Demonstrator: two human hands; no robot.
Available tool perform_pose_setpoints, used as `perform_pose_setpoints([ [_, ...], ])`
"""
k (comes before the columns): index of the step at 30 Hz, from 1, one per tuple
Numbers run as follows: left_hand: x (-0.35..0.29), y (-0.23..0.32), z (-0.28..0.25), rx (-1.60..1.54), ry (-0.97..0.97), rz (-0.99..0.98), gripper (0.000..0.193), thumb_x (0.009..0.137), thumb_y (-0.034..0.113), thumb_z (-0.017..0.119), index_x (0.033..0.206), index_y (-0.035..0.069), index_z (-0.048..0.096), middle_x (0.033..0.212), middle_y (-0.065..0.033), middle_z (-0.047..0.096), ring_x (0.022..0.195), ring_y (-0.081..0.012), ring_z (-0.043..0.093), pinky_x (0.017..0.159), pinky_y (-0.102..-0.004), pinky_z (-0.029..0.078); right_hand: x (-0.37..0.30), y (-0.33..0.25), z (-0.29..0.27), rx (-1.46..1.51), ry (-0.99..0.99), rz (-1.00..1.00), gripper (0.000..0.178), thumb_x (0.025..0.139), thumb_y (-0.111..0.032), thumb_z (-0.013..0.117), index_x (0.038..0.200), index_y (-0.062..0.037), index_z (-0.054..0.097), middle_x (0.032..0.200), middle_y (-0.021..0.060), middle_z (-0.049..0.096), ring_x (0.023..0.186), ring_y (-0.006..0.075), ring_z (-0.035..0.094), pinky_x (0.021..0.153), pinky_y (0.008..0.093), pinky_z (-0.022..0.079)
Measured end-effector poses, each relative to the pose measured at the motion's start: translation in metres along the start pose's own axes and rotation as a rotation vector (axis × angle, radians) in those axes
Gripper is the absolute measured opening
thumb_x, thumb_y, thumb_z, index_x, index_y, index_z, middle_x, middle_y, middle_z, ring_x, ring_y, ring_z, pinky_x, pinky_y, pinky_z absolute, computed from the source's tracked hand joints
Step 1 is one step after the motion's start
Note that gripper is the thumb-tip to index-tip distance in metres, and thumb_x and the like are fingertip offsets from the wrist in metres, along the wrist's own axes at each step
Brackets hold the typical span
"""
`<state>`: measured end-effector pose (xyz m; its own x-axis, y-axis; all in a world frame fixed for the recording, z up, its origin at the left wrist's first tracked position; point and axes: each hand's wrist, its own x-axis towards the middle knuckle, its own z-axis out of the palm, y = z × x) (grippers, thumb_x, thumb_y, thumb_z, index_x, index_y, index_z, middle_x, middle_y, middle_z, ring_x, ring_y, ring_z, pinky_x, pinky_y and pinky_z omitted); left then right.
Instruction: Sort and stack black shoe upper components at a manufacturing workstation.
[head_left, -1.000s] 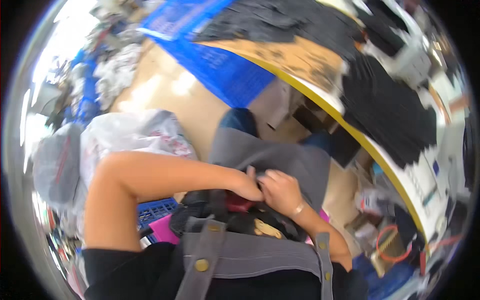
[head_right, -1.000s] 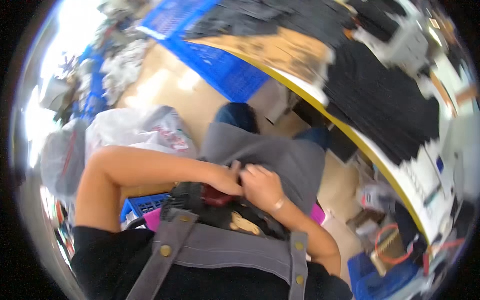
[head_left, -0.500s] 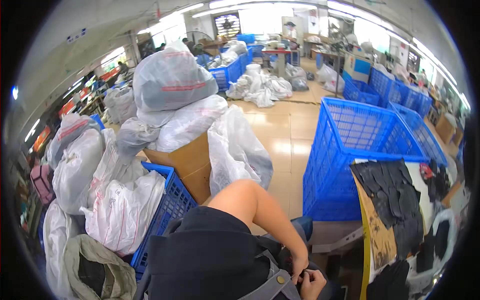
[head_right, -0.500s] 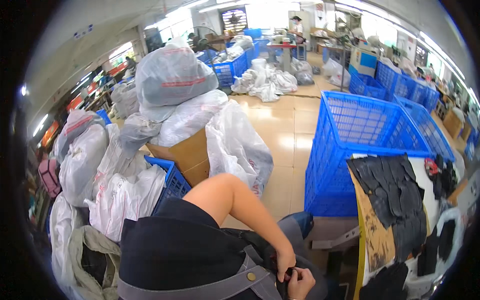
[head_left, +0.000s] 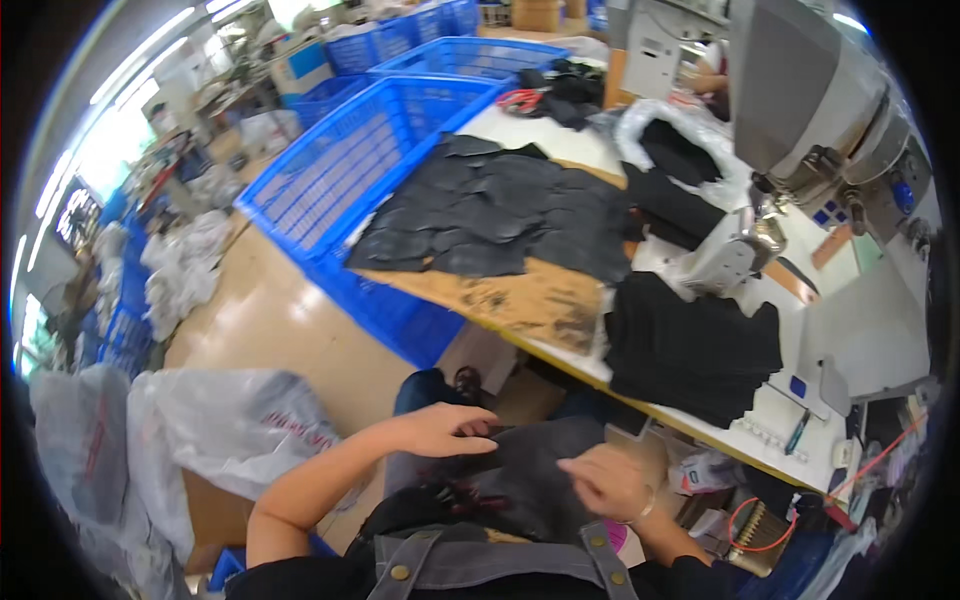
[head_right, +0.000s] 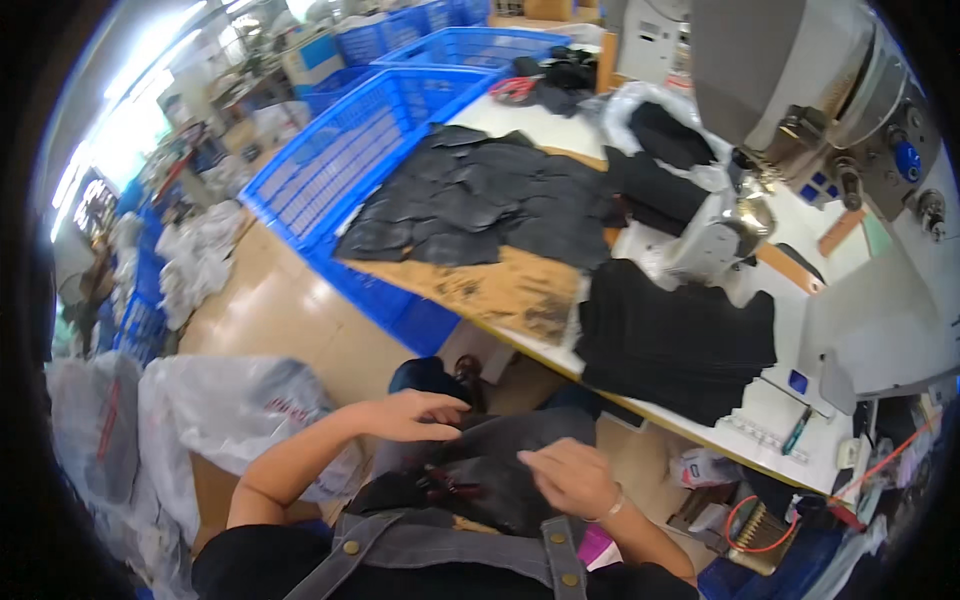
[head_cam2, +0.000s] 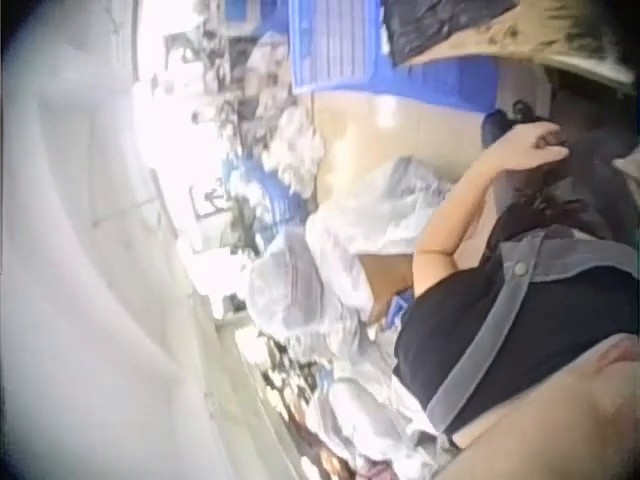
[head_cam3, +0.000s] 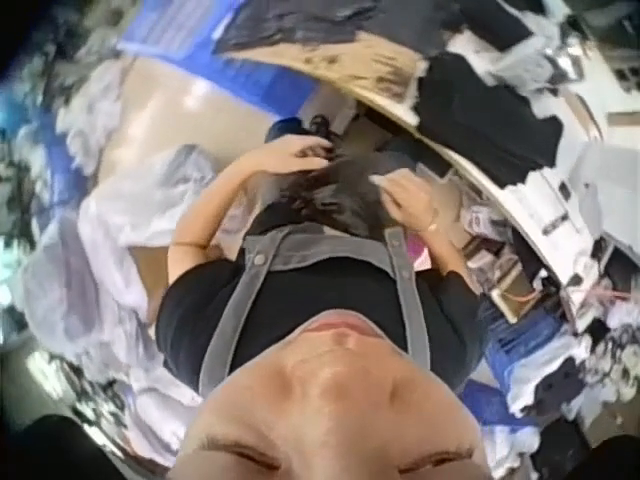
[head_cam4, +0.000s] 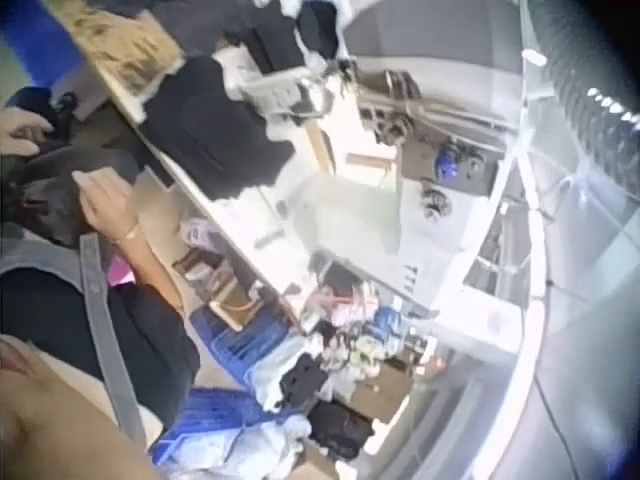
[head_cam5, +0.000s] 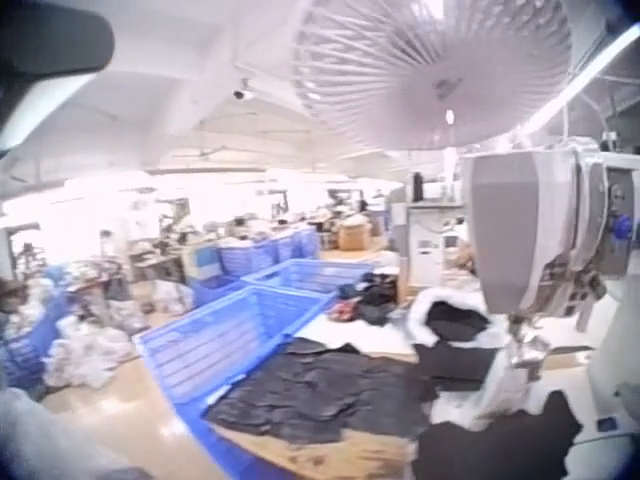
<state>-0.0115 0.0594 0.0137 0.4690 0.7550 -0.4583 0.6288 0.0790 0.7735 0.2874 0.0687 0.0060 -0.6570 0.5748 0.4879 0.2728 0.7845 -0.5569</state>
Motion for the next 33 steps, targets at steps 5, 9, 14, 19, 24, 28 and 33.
perform_pose_setpoints([
  [5,0.053,0.044,-0.042,-0.061,0.34,0.275,0.022,0.087,0.019,0.062,0.099,0.001,0.064,0.086,-0.0125,0.067,0.077,-0.0211,0.066,0.071,-0.0307,0.052,-0.019,0.046,-0.109,-0.656,0.326,0.215,0.062,0.066,-0.026,0.077,0.12,-0.0034,0.054,0.125,0.0194,0.05,0.115,0.0395,0.047,0.1,0.0544,0.033],
  [9,0.095,0.049,-0.053,0.273,0.662,0.573,0.021,0.083,0.017,0.064,0.1,0.004,0.064,0.097,-0.0102,0.065,0.088,-0.0243,0.062,0.079,-0.0356,0.047,0.008,0.078,-0.121,-0.724,-0.028,0.415,0.095,0.06,-0.055,0.075,0.137,-0.0108,0.042,0.145,0.0192,0.034,0.134,0.0385,0.03,0.107,0.0563,0.018],
  [14,0.101,0.01,-0.049,0.568,0.972,0.783,0.03,0.073,0.011,0.067,0.102,0.007,0.064,0.106,-0.0062,0.063,0.099,-0.0249,0.057,0.087,-0.0391,0.043,0.008,0.081,-0.106,-0.884,0.019,0.414,0.086,0.065,-0.062,0.068,0.133,-0.0125,0.049,0.144,0.0164,0.038,0.132,0.0362,0.034,0.107,0.0527,0.018],
  [19,0.089,-0.016,-0.047,0.485,1.216,0.82,0.025,0.068,0.003,0.068,0.093,0.006,0.065,0.098,-0.0043,0.066,0.092,-0.0225,0.06,0.084,-0.0366,0.043,0.001,0.081,-0.093,-0.985,0.161,0.332,0.073,0.067,-0.048,0.073,0.128,-0.0109,0.054,0.137,0.0136,0.047,0.127,0.0349,0.04,0.106,0.0493,0.024],
  [24,0.06,-0.029,-0.048,0.463,1.311,0.787,0.021,0.071,0.004,0.067,0.092,0.006,0.064,0.093,-0.0039,0.065,0.085,-0.0213,0.06,0.079,-0.035,0.042,-0.011,0.088,-0.079,-1.068,0.283,0.191,0.059,0.07,-0.033,0.073,0.122,-0.0096,0.059,0.131,0.0123,0.053,0.119,0.0325,0.047,0.1,0.0444,0.031],
  [28,0.038,-0.038,-0.041,0.429,1.38,0.722,0.018,0.072,0.005,0.068,0.09,0.007,0.065,0.086,-0.0034,0.065,0.082,-0.0201,0.06,0.078,-0.0351,0.041,-0.008,0.083,-0.081,-1.088,0.279,0.21,0.045,0.084,-0.023,0.052,0.126,-0.0061,0.055,0.134,0.0133,0.05,0.122,0.0317,0.044,0.102,0.0437,0.028],
  [33,0.031,-0.028,-0.088,0.612,1.46,0.703,0.014,0.074,0.009,0.07,0.088,0.009,0.068,0.085,-0.0019,0.066,0.081,-0.0198,0.059,0.078,-0.0348,0.039,-0.008,0.075,-0.075,-1.062,0.335,0.247,0.048,0.086,-0.02,0.048,0.131,-0.004,0.048,0.135,0.0135,0.048,0.127,0.0317,0.039,0.11,0.0507,0.019],
])
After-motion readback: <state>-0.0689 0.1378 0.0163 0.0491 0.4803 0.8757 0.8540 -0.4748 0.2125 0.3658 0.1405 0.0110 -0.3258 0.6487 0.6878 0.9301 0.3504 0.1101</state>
